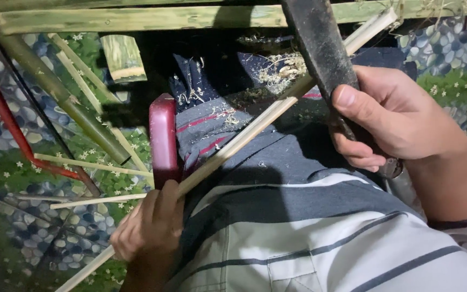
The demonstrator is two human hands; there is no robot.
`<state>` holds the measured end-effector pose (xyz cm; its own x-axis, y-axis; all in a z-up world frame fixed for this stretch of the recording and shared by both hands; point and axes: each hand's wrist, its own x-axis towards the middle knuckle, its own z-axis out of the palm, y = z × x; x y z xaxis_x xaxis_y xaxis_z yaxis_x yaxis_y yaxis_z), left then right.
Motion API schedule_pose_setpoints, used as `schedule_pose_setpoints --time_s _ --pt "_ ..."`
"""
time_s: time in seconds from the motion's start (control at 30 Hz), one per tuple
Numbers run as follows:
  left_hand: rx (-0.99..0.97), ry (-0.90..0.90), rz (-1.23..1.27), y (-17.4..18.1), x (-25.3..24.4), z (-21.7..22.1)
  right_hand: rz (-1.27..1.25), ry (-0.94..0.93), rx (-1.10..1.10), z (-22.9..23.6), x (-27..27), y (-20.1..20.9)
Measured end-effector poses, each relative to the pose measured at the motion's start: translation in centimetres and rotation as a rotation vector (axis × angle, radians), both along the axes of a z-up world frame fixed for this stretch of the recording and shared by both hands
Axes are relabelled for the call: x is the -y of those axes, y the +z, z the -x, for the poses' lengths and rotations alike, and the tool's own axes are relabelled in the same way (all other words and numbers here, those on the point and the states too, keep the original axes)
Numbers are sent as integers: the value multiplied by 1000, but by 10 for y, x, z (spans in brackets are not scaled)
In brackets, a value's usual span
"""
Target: Shaving and shaping bamboo strips using a large knife to prepare them for construction or craft.
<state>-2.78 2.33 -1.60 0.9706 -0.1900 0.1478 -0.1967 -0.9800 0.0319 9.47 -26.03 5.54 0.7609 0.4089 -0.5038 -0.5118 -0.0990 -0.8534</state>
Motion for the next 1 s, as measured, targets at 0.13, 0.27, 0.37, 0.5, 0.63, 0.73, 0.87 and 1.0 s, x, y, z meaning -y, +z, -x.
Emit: schedule_pose_setpoints --time_s 0.13,0.27,0.37,0.5,0.63,0.73,0.87,1.0 --pt "-2 -2 54 -6 -3 4 -62 77 93 -6 4 -1" --pt "34 4 16 -13 -3 3 77 17 145 -7 10 4" --pt "-101 4 164 2 12 -13 -45 -25 31 6 6 -1" --pt "189 33 87 -10 3 -11 -155 161 91 -2 5 6" --pt "65 61 122 -6 -7 -4 2 -32 114 -6 14 0" --pt "107 57 181 -16 -6 -1 -10 25 191 -6 16 -3" --pt "131 48 189 -16 3 -5 -159 109 45 -2 -1 2" --pt "133 25 -42 -13 -5 -7 -103 175 151 -7 9 -5"
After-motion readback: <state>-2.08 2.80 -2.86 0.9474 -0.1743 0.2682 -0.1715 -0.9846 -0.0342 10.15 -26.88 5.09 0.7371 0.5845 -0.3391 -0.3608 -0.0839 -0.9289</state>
